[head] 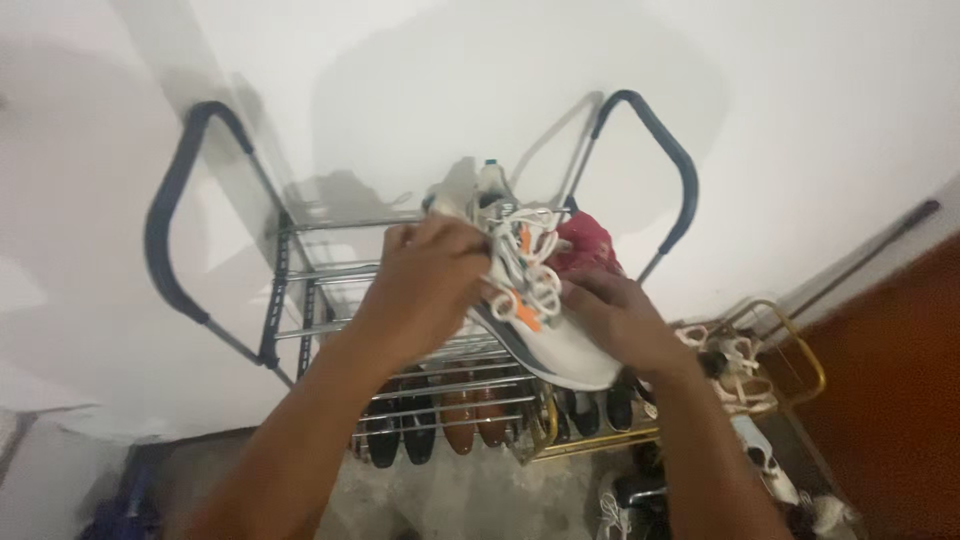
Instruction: The person wipes a pair of white sneakers with a red cloth and then ties the laces on both shoes. The shoes are placed on a metal shoe rack.
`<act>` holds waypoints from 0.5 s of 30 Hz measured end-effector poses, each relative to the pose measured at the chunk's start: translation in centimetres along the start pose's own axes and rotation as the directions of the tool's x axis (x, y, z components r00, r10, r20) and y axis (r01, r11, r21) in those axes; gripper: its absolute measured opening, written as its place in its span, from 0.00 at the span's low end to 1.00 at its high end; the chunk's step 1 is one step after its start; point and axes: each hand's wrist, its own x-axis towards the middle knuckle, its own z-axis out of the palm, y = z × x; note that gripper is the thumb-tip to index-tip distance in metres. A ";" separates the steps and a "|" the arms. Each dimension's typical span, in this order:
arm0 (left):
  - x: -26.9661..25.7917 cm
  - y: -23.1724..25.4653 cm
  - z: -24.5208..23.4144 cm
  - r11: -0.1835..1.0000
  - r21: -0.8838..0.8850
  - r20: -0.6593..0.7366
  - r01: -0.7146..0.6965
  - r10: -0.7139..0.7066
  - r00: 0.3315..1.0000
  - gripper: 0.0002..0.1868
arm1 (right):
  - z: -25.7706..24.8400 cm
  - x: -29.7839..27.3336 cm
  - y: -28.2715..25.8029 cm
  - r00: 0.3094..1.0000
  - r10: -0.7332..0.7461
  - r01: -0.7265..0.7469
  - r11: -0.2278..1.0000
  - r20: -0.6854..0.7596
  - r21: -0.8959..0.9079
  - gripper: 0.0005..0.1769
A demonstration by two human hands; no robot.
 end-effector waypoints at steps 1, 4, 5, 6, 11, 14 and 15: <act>-0.5 -1.1 0.2 0.999 -0.038 -0.100 -0.004 0.000 0.995 0.13 | 1.0 0.3 -0.1 0.999 -0.026 0.025 0.998 -0.026 -0.049 0.23; -1.8 -4.6 1.4 0.969 -0.091 -0.103 0.229 -0.238 0.966 0.11 | 4.9 1.7 -0.5 0.992 -0.078 0.065 0.989 -0.095 -0.133 0.23; -2.2 -6.0 1.9 0.961 -0.126 -0.156 0.244 -0.262 0.952 0.12 | 6.6 2.3 -0.7 0.990 -0.065 0.051 0.992 -0.124 -0.118 0.24; -2.5 -7.4 2.7 0.952 -0.163 -0.206 0.260 -0.290 0.934 0.12 | 8.0 2.8 -0.7 0.988 -0.050 0.034 0.994 -0.150 -0.103 0.24; -3.3 -13.8 6.4 0.795 -0.533 -0.216 0.290 -0.459 0.862 0.15 | 13.6 4.6 -0.3 0.967 -0.104 0.070 0.986 -0.232 -0.153 0.27; -4.1 -15.8 7.5 0.687 -0.665 -0.201 0.293 -0.542 0.816 0.18 | 15.6 5.4 0.0 0.956 -0.152 0.091 0.967 -0.250 -0.239 0.27; -4.1 -16.1 7.7 0.601 -0.706 -0.114 0.375 -0.619 0.777 0.18 | 16.1 5.7 0.1 0.957 -0.152 0.084 0.961 -0.248 -0.265 0.26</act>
